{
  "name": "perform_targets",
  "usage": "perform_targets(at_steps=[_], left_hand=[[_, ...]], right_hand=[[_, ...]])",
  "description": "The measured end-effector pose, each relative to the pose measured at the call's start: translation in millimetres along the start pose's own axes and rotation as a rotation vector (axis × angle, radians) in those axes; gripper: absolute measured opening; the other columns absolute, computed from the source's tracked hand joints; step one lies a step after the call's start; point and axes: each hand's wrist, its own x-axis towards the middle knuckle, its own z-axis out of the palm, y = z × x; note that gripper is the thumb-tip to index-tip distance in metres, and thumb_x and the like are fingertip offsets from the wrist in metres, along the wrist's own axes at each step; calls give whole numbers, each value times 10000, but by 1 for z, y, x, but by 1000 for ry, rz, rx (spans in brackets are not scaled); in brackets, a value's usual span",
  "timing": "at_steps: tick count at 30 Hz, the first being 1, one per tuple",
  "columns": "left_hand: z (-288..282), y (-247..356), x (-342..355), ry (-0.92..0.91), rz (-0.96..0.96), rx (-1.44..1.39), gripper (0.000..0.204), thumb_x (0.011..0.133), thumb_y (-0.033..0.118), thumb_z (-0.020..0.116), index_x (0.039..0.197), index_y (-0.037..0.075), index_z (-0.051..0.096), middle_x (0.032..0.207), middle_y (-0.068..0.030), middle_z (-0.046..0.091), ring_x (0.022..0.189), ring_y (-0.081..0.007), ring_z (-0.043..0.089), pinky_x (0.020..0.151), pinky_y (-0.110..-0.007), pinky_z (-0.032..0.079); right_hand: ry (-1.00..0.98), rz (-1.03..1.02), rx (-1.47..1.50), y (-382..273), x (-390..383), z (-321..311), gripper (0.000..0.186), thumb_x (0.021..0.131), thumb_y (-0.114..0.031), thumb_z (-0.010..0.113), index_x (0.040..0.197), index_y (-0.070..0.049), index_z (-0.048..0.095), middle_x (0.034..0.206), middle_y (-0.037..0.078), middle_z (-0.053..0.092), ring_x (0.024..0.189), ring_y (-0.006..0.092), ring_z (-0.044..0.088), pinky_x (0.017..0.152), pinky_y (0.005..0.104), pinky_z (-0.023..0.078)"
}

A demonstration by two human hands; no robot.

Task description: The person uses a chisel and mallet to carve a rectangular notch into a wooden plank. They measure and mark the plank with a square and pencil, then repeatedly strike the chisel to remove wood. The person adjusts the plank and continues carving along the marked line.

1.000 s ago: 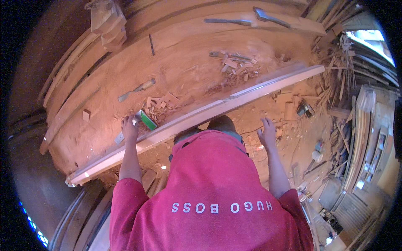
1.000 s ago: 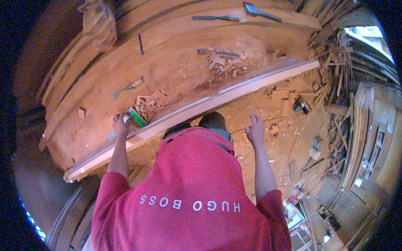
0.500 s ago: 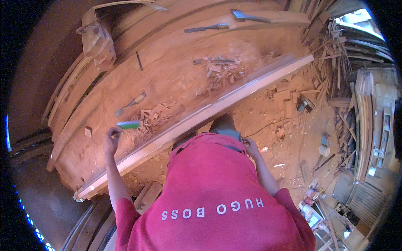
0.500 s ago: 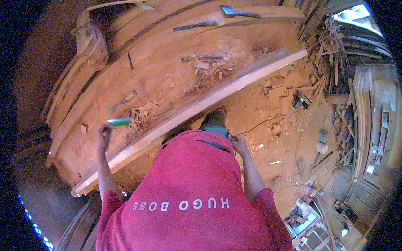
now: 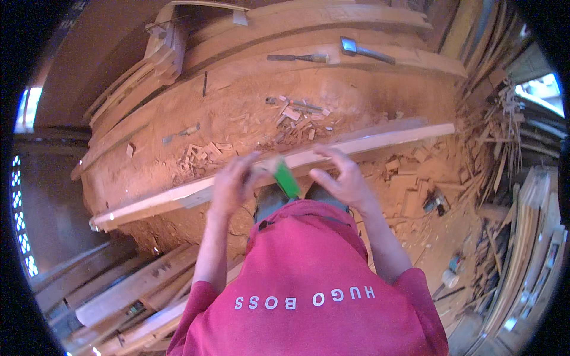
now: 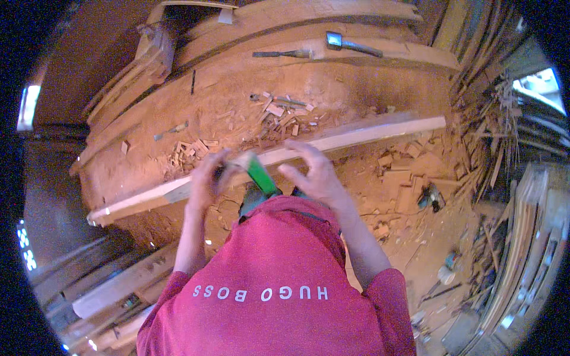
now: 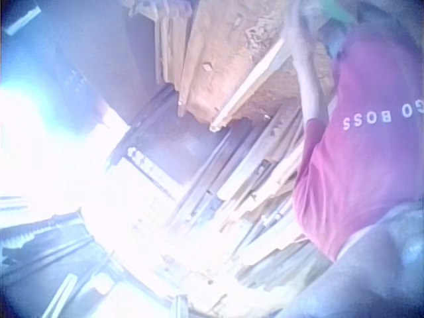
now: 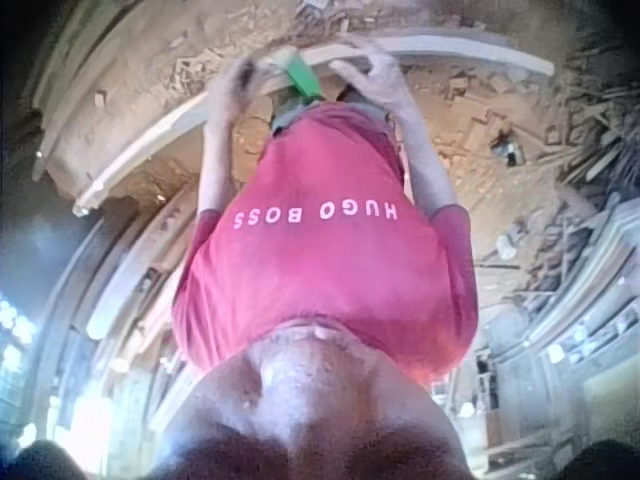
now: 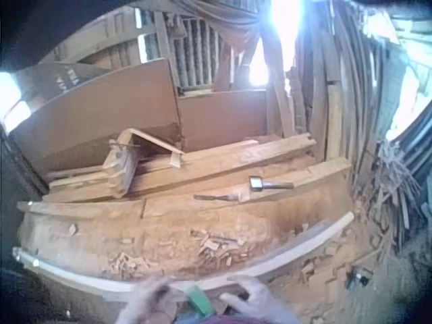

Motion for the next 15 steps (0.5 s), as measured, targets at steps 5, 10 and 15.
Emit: perform_targets(at_steps=[5, 10, 15], left_hand=[[34, 94, -6, 73, 146, -12, 470, 760, 157, 798, 1180, 101, 595, 1128, -148, 601, 976, -341, 620, 810, -421, 524], [24, 124, -18, 542, 65, 140, 363, 780, 98, 767, 1107, 63, 614, 1115, -147, 585, 1036, -336, 571, 916, -425, 471], [67, 79, -73, 883, -392, -551, 409, 920, 179, 676, 1260, 53, 487, 971, -60, 573, 914, -139, 572, 759, -304, 469]], right_hand=[[-471, 75, 292, -17, 6, -22, 353, 943, -290, 636, 1110, 21, 658, 982, 155, 711, 920, 242, 674, 828, 368, 526], [-311, 221, 342, 9, -8, -33, 315, 990, -266, 579, 999, 31, 682, 806, 104, 698, 764, 151, 660, 710, 320, 526], [-156, 387, 692, -24, -15, -16, 263, 1011, -216, 566, 1061, 18, 674, 906, 22, 684, 757, 91, 621, 690, 255, 491]])
